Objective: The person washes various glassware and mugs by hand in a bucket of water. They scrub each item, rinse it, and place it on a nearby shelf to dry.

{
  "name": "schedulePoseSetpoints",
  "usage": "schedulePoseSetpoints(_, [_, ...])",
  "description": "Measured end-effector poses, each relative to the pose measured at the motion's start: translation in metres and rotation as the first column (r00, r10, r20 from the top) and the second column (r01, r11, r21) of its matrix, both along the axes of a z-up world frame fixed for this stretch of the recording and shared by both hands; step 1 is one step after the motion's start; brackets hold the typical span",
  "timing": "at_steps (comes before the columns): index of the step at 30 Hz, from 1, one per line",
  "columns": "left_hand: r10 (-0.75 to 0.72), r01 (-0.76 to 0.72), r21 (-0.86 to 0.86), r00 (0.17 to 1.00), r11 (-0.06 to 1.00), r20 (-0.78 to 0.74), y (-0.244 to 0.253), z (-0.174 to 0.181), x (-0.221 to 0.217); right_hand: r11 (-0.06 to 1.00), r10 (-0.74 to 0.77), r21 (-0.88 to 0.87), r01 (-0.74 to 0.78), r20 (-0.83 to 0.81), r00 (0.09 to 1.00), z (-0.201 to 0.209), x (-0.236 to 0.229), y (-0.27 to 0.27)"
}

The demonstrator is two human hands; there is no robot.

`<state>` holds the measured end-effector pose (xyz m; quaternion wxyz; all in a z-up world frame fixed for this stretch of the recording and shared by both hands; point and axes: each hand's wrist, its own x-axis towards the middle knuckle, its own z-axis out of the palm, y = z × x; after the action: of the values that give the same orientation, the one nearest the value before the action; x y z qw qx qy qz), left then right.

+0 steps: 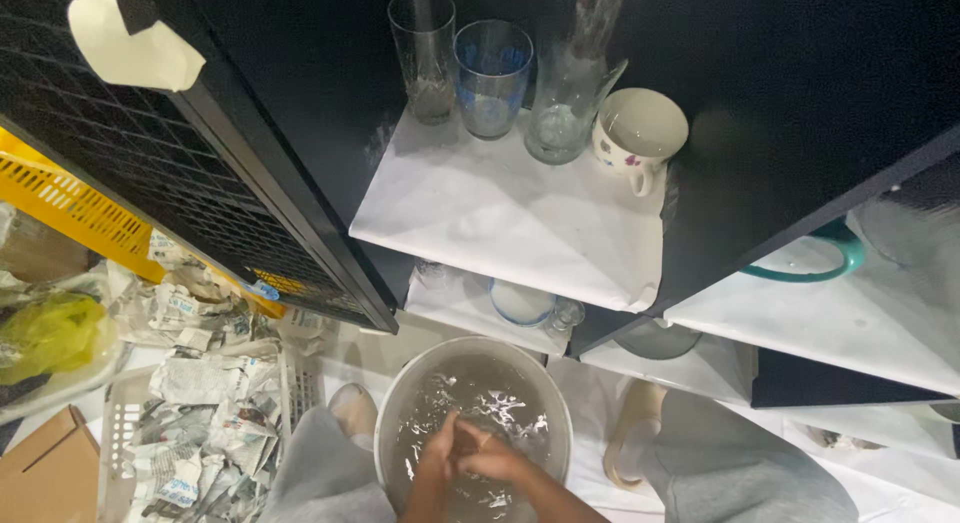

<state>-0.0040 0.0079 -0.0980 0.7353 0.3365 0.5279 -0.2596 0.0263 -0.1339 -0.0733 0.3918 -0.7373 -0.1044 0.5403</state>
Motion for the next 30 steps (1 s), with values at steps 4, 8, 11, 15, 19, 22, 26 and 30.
schedulePoseSetpoints(4, [-0.089,0.085,-0.118,0.996,0.989,-0.032,-0.004,0.002,-0.012,0.984,0.168,0.027,-0.175,0.166,0.972,0.004,-0.015,-0.001])
schedulePoseSetpoints(8, [-0.134,0.126,-0.182,0.990,0.975,-0.033,-0.014,0.002,-0.007,0.938,0.343,-0.071,-0.340,0.331,0.879,0.011,-0.014,-0.007])
schedulePoseSetpoints(11, [-0.135,0.123,-0.196,0.990,0.973,-0.047,-0.011,0.004,-0.007,0.947,0.292,0.073,-0.314,0.218,0.931,0.009,-0.018,-0.008])
schedulePoseSetpoints(15, [0.009,-0.011,-0.189,1.000,0.982,-0.015,-0.006,0.010,-0.001,0.974,0.146,0.150,-0.171,0.162,0.976,-0.001,-0.010,-0.006])
schedulePoseSetpoints(19, [0.240,-0.229,-0.150,0.969,0.962,0.058,0.001,0.017,-0.001,0.979,-0.146,0.146,0.143,0.010,0.989,-0.006,-0.007,-0.003])
schedulePoseSetpoints(22, [0.339,-0.316,-0.149,0.926,0.937,0.165,0.004,0.023,0.008,0.880,-0.380,0.240,0.410,-0.163,0.911,-0.001,0.001,-0.008])
schedulePoseSetpoints(26, [0.463,-0.405,-0.243,0.842,0.881,0.275,0.003,0.033,0.009,0.785,-0.539,0.056,0.616,-0.428,0.726,0.007,0.009,-0.017])
schedulePoseSetpoints(30, [0.448,-0.489,0.155,0.861,0.858,0.240,-0.007,0.039,0.003,0.635,-0.735,-0.196,0.747,-0.452,0.506,0.014,0.015,-0.030])
